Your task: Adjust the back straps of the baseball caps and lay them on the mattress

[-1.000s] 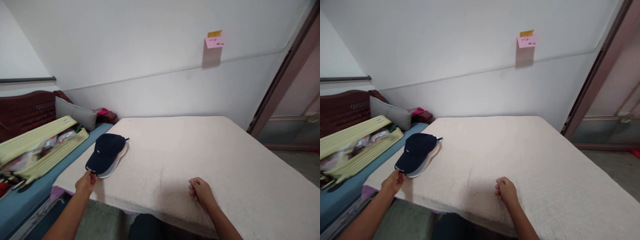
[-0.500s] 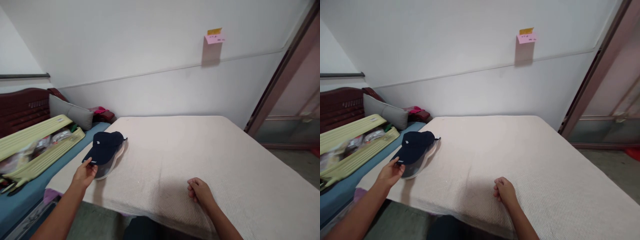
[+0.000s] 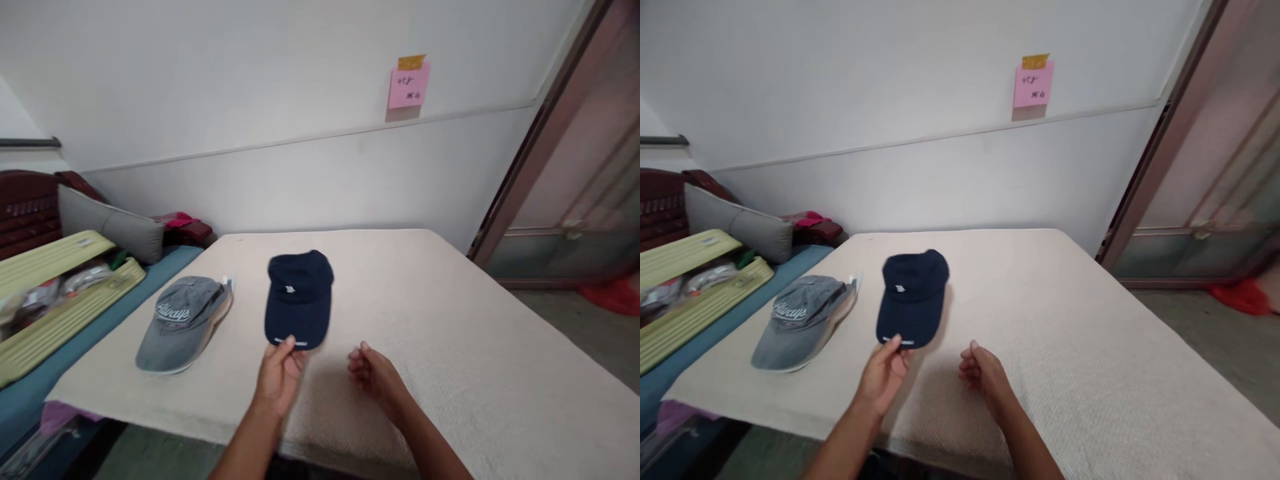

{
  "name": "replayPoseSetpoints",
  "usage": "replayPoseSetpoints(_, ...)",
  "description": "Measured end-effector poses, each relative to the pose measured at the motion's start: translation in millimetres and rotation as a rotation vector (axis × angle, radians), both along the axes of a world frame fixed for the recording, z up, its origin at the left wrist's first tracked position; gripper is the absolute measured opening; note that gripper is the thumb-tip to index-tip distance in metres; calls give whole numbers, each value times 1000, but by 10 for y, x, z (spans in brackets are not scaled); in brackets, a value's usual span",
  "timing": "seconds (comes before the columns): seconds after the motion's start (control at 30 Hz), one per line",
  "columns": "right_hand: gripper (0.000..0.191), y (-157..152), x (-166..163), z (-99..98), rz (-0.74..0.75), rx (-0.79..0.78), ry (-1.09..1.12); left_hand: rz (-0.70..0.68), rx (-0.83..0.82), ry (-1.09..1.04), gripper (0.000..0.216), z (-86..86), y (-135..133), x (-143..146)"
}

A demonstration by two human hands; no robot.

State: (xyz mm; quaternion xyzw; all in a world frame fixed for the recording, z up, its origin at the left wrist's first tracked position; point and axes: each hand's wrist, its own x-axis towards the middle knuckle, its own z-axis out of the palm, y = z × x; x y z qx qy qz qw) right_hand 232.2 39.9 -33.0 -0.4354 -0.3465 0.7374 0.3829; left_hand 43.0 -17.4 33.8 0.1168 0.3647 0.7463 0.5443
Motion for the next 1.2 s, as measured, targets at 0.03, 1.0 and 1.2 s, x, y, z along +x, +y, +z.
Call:
replayPoseSetpoints(0.03,45,14,19,39,-22,-14,93,-37,-21,-11,19,-84,7,154)
replayPoseSetpoints(1.0,54,-555,527,225,475,10,404,-595,-158,-258,22,-482,-216,-310)
replayPoseSetpoints(1.2,22,-300,374,345,226,-20,440,-661,-155,-84,16,-318,-262,-197)
